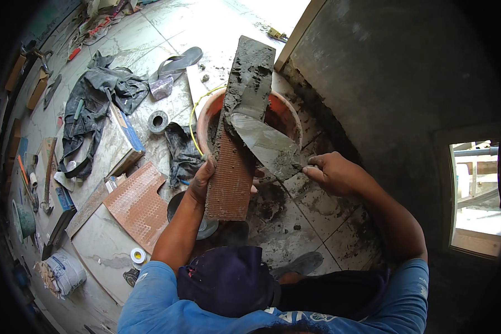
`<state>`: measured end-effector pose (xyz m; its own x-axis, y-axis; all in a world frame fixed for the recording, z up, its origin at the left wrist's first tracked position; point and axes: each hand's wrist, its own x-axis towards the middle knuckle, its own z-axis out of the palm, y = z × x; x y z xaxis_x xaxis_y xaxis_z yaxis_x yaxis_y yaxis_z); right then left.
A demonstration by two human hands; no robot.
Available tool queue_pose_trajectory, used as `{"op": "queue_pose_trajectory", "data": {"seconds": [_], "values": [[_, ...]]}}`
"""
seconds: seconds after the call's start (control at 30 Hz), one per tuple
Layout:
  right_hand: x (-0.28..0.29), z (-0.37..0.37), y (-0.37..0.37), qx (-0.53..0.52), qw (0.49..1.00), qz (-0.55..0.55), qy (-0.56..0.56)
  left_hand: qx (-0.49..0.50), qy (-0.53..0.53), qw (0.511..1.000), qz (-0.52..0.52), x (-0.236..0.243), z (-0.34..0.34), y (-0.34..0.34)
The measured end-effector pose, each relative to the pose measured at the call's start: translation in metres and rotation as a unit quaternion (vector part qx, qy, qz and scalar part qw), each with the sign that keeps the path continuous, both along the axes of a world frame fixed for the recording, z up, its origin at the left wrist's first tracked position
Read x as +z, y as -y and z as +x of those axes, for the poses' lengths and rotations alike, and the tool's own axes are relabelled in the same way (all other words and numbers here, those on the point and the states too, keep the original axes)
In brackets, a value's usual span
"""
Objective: The person scoops cement from a bucket with a trowel and spreads it onto the back of a rectangular tile. They then press the tile onto the floor and tap it with a rubber mallet to secure it. The person repeats this process with a second tile, using a brush to clean excess cement from the joints.
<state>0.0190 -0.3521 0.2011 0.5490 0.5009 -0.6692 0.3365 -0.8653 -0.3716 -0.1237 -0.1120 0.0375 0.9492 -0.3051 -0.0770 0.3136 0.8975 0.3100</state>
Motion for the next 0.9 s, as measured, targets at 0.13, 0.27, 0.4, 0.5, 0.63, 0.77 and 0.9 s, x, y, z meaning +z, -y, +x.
{"op": "queue_pose_trajectory", "data": {"seconds": [0.13, 0.27, 0.4, 0.5, 0.63, 0.77, 0.9], "values": [[0.005, -0.01, 0.001, -0.002, 1.0, -0.007, -0.005, -0.011, 0.09, 0.996, -0.016, 0.002, 0.008, -0.005], [0.0, -0.016, 0.009, 0.023, 0.999, -0.033, 0.007, 0.058, 0.02, 0.998, 0.017, -0.022, 0.004, -0.009], [0.017, -0.019, 0.013, 0.001, 0.998, -0.038, -0.057, 0.05, 0.047, 0.998, 0.002, -0.019, 0.003, -0.013], [0.025, -0.016, 0.03, -0.068, 0.978, -0.015, -0.199, 0.075, 0.02, 0.995, 0.067, 0.007, 0.009, -0.013], [0.022, -0.021, 0.05, -0.125, 0.968, 0.053, -0.212, 0.076, 0.017, 0.985, 0.151, 0.017, 0.012, -0.021], [-0.008, -0.021, 0.047, -0.066, 0.988, 0.124, -0.056, 0.082, 0.02, 0.981, 0.173, 0.022, 0.013, -0.018], [-0.03, -0.017, 0.04, 0.004, 0.988, 0.125, 0.086, 0.104, 0.009, 0.981, 0.166, 0.038, 0.013, -0.013]]}}
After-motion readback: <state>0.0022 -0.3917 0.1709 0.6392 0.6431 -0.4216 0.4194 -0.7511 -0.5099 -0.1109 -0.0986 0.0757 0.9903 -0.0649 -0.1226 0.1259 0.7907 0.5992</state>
